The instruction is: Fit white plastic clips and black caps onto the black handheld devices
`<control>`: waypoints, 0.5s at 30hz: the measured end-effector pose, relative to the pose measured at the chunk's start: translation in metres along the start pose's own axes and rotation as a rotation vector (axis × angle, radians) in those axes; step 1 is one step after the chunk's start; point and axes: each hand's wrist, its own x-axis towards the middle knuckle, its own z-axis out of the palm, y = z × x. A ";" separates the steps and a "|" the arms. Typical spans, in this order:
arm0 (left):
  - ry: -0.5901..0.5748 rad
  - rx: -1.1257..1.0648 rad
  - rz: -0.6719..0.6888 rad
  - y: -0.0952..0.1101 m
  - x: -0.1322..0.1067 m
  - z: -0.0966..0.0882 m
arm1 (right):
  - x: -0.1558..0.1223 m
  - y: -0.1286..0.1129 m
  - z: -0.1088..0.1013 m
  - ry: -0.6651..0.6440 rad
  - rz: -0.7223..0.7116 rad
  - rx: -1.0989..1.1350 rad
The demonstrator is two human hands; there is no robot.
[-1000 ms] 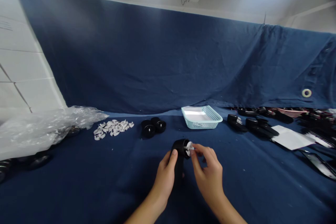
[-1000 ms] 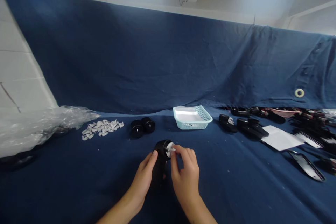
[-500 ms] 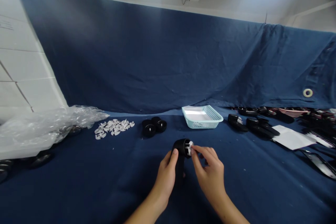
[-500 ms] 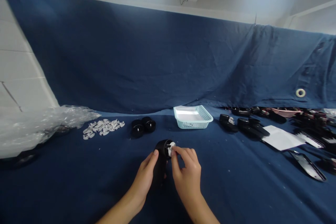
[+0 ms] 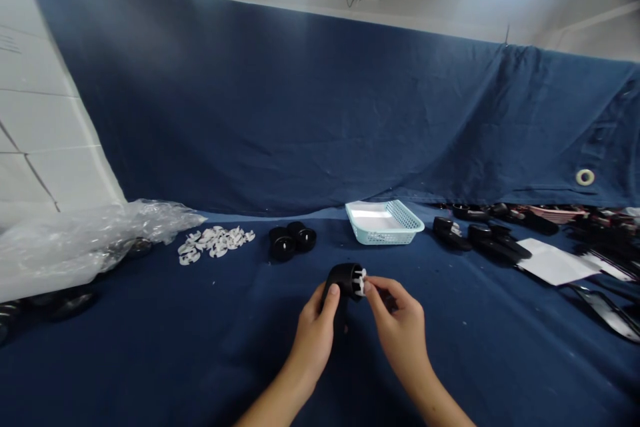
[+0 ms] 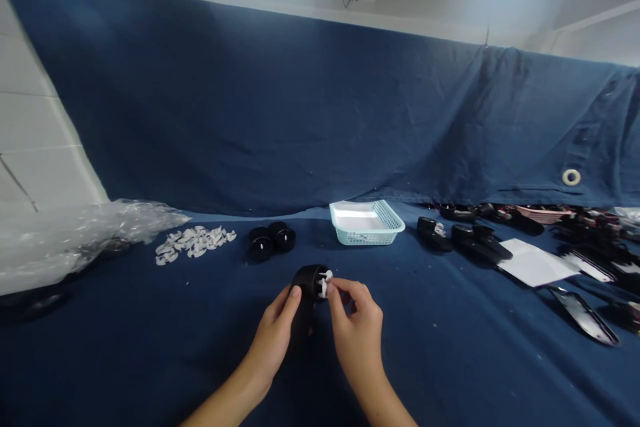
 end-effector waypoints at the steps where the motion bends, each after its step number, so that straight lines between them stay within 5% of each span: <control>1: 0.000 0.006 0.016 -0.001 0.001 0.000 | 0.000 0.000 0.000 -0.006 0.032 0.024; 15: 0.014 0.232 0.287 0.002 0.007 -0.008 | 0.007 -0.005 0.000 -0.063 0.351 0.439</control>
